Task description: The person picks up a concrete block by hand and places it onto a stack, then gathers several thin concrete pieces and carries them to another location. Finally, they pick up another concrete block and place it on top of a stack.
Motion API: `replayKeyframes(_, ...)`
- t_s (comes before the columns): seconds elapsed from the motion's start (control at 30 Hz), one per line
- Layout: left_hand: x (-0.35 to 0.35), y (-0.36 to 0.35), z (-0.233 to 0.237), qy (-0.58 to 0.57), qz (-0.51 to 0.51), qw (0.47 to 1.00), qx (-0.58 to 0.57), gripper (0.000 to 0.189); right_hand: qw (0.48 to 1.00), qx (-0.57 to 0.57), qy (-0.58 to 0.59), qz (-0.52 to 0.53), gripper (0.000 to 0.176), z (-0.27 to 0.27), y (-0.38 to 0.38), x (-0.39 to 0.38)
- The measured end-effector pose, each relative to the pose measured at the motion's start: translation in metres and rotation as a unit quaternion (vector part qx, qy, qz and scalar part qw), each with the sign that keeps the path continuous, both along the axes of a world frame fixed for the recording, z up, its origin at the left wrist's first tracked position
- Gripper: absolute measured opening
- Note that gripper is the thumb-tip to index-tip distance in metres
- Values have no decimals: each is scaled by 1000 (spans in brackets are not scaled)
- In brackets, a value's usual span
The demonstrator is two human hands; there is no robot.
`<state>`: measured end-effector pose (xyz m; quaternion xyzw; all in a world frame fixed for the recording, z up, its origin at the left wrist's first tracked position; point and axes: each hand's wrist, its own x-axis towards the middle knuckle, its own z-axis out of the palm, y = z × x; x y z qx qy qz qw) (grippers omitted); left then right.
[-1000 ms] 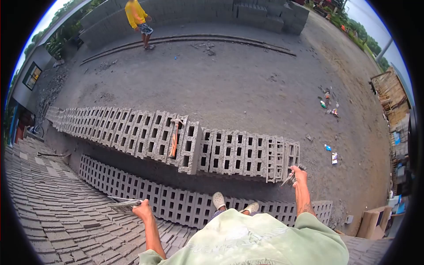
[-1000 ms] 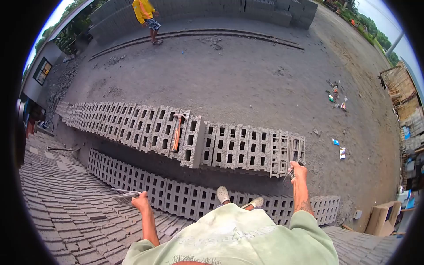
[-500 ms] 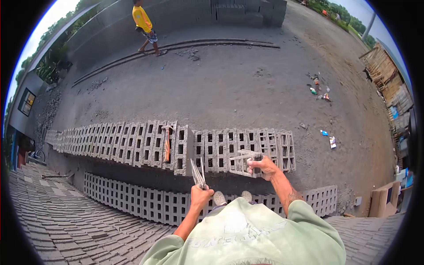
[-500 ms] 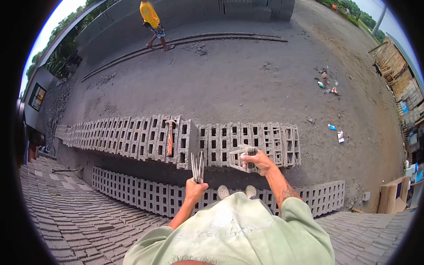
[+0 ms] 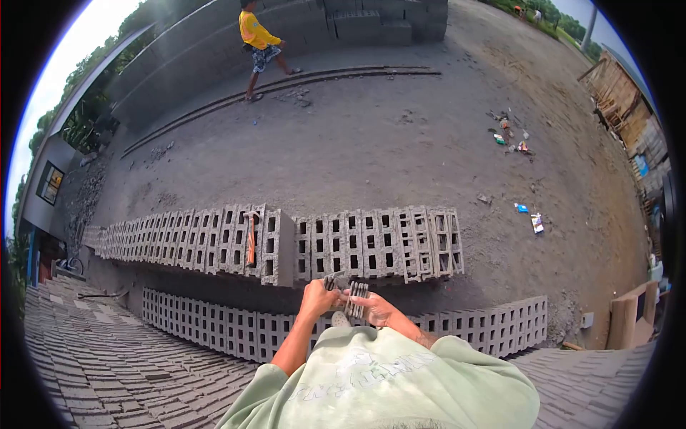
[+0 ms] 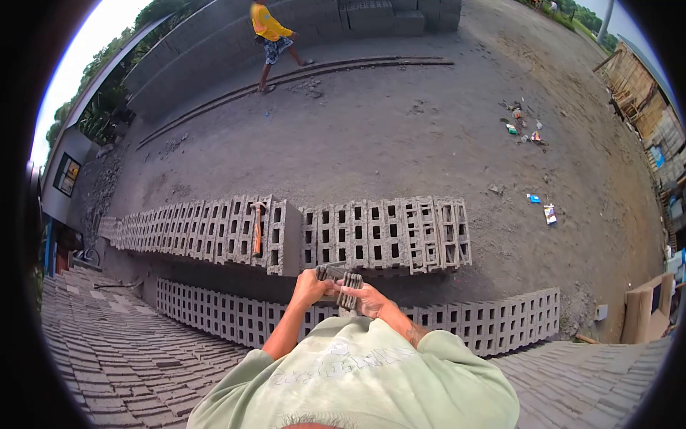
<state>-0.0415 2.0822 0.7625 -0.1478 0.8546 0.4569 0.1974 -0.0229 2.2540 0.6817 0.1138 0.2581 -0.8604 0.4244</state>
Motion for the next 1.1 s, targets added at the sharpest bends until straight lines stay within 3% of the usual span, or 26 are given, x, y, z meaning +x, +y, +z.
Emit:
replayKeyframes(0.1,3,20,11,32,-60,994,-80,24,998,-50,41,0,39,14,1,3)
replayKeyframes(0.17,5,27,22,126,-71,980,-138,26,998,-48,33,-2,41,23,5,4)
replayKeyframes(0.27,8,32,40,131,-79,974,-167,29,992,-120,38,-13,42,29,2,-2)
replayKeyframes(0.37,13,32,77,80,-67,978,-180,30,993,-105,61,-5,43,54,-2,-5)
replayKeyframes(0.43,18,24,81,182,-81,949,-244,30,992,-101,81,16,43,65,-11,-8)
replayKeyframes(0.5,21,9,75,131,-74,962,-227,34,990,-91,98,37,43,73,-21,-10)
replayKeyframes(0.57,20,-14,55,151,-50,984,-82,43,993,-34,95,64,40,83,-38,-17)
replayKeyframes(0.6,26,-22,46,230,-38,967,-102,53,994,-19,100,49,40,92,-50,-18)
replayKeyframes(0.63,28,-33,38,230,-33,968,-99,53,993,-14,100,54,40,94,-62,-19)
replayKeyframes(0.67,30,-43,35,185,94,961,181,57,994,32,87,63,39,96,-77,-20)
replayKeyframes(0.7,30,-56,32,126,211,862,443,61,991,78,76,73,37,99,-94,-22)
replayKeyframes(0.77,39,-88,16,148,227,775,571,55,988,113,83,65,31,100,-132,-22)
replayKeyframes(0.83,50,-115,16,162,303,780,524,51,967,220,94,91,26,92,-172,-18)
replayKeyframes(0.9,58,-157,-2,141,281,755,576,55,952,276,84,105,23,90,-209,-15)
replayKeyframes(0.97,74,-204,-12,87,343,805,475,56,944,287,68,149,24,100,-240,-12)
replayKeyframes(1.0,83,-233,-25,87,341,862,365,58,937,296,66,174,25,102,-255,-10)
replayKeyframes(1.07,107,-286,-96,92,398,875,260,60,935,278,81,203,23,104,-286,-5)
replayKeyframes(1.1,123,-310,-133,6,409,859,307,68,938,262,70,217,23,113,-299,-1)
